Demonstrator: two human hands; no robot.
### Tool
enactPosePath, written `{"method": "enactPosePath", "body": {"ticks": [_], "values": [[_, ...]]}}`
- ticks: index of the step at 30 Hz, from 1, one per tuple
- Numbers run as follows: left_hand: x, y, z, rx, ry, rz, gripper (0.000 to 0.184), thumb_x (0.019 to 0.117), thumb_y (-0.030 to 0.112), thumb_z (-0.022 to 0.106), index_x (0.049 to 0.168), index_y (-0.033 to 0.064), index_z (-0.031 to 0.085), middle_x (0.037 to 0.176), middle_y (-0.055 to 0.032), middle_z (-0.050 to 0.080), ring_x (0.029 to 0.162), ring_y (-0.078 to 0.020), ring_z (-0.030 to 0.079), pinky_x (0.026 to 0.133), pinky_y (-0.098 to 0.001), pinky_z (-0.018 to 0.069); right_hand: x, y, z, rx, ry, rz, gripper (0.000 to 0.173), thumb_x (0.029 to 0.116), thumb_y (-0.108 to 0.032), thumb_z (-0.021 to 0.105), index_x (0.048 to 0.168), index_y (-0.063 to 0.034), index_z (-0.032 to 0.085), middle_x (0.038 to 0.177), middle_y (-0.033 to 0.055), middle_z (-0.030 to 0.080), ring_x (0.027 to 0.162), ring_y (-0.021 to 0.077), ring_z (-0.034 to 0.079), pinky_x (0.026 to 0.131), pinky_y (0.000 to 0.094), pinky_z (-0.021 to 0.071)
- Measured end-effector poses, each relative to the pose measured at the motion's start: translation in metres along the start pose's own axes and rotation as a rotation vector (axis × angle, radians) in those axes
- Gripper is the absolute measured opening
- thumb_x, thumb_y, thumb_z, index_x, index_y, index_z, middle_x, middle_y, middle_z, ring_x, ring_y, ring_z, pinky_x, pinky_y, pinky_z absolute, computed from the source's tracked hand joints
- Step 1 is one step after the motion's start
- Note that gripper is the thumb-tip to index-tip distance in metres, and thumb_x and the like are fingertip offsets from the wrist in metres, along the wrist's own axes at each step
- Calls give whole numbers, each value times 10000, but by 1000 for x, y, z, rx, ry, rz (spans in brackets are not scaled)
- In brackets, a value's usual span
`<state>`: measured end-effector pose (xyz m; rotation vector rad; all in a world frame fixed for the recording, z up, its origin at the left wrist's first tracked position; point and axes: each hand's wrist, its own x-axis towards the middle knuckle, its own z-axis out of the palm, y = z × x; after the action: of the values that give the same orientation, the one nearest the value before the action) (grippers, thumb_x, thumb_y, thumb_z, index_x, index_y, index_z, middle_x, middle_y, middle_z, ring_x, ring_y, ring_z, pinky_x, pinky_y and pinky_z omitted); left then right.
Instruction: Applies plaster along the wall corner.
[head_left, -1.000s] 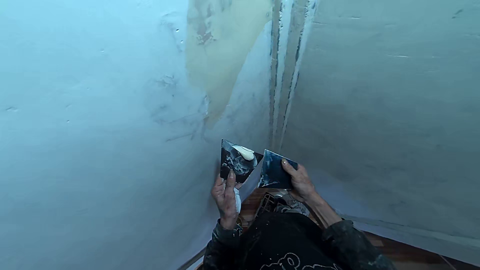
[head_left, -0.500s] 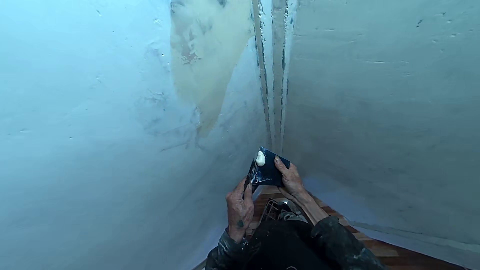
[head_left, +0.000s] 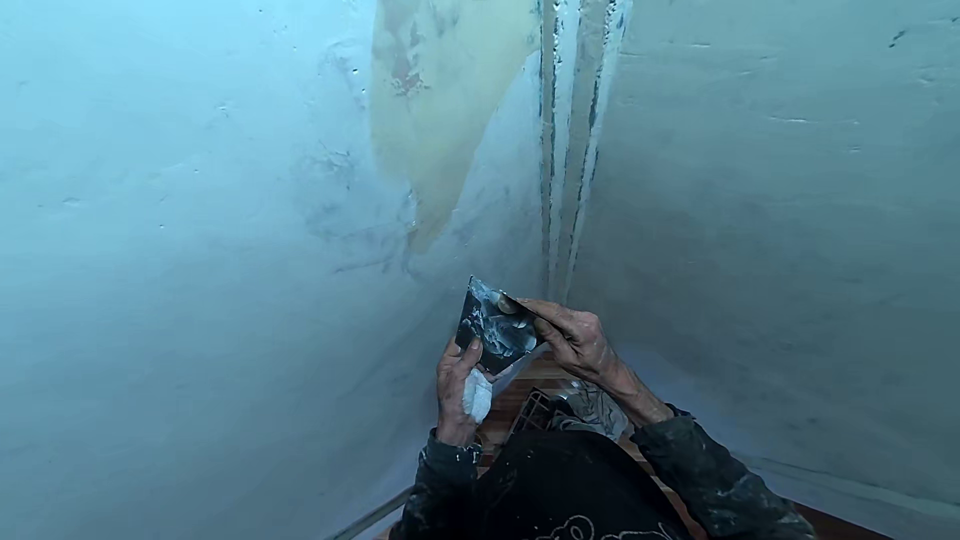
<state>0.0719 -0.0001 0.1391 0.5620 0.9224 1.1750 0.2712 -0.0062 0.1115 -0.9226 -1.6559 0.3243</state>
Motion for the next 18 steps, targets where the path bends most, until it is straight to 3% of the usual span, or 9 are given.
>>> {"method": "enactPosePath", "body": {"ticks": [3,5,7,8,9,11,14,16,18], "values": [[0,-2,-5,-28,29,-9,286,1047,-6,423,1320,1,509,1016,-162,721,854,-269,748,701,-458,647,-6,1,-17,-133,-177,38,380,1097,-231,451,1262,7,698,1123,139,762,1006,168,745,900,327,595],[1,-3,-8,-40,39,-12,288,1048,-3,421,1323,15,505,1017,-149,721,851,-261,745,703,-456,644,-6,-3,-33,-283,-306,47,417,1097,-290,419,1212,-37,730,1015,119,778,879,215,760,756,396,604],[2,0,-10,-43,51,22,301,1049,-3,430,1342,19,495,1022,-145,722,839,-262,747,708,-464,645,-6,-8,-45,-426,-316,105,458,1085,-343,402,1088,-69,770,860,103,766,734,248,742,616,457,572],[1,1,-11,-24,57,66,303,1048,-4,435,1345,14,495,1019,-138,723,831,-255,747,712,-460,648,-6,-10,-48,-443,-241,179,447,1071,-332,422,1019,-62,774,802,99,749,694,237,729,598,455,569],[2,0,-12,-1,62,126,296,1040,-12,446,1329,3,510,1009,-132,730,817,-248,749,711,-450,651,-5,-13,-49,-377,-118,298,415,1057,-302,457,974,-45,771,761,82,728,677,186,703,617,405,563],[2,-6,-13,79,60,266,297,1016,-31,472,1307,-18,530,1008,-110,737,820,-221,752,714,-419,656,0,-26,-40,45,174,654,306,1046,-195,485,932,-40,723,759,4,712,709,50,695,688,249,596],[5,-18,-18,249,62,501,240,976,-38,524,1200,-30,607,962,-39,750,802,-148,744,701,-348,652,5,-45,-14,804,464,1167,326,1113,-210,406,1108,36,619,904,160,740,798,229,749,725,402,649],[5,-24,-18,410,49,658,198,959,-19,560,1136,-51,641,948,0,738,811,-72,722,719,-280,636,1,-46,4,1044,518,1312,361,1121,-272,387,1184,12,600,969,178,730,842,250,746,730,417,644],[2,-29,-18,624,5,845,192,957,1,589,1084,-119,671,957,-41,738,864,1,692,806,-197,588,1,-47,14,1182,551,1357,389,1117,-304,373,1216,-8,605,1014,172,725,875,243,737,742,405,634]]}}
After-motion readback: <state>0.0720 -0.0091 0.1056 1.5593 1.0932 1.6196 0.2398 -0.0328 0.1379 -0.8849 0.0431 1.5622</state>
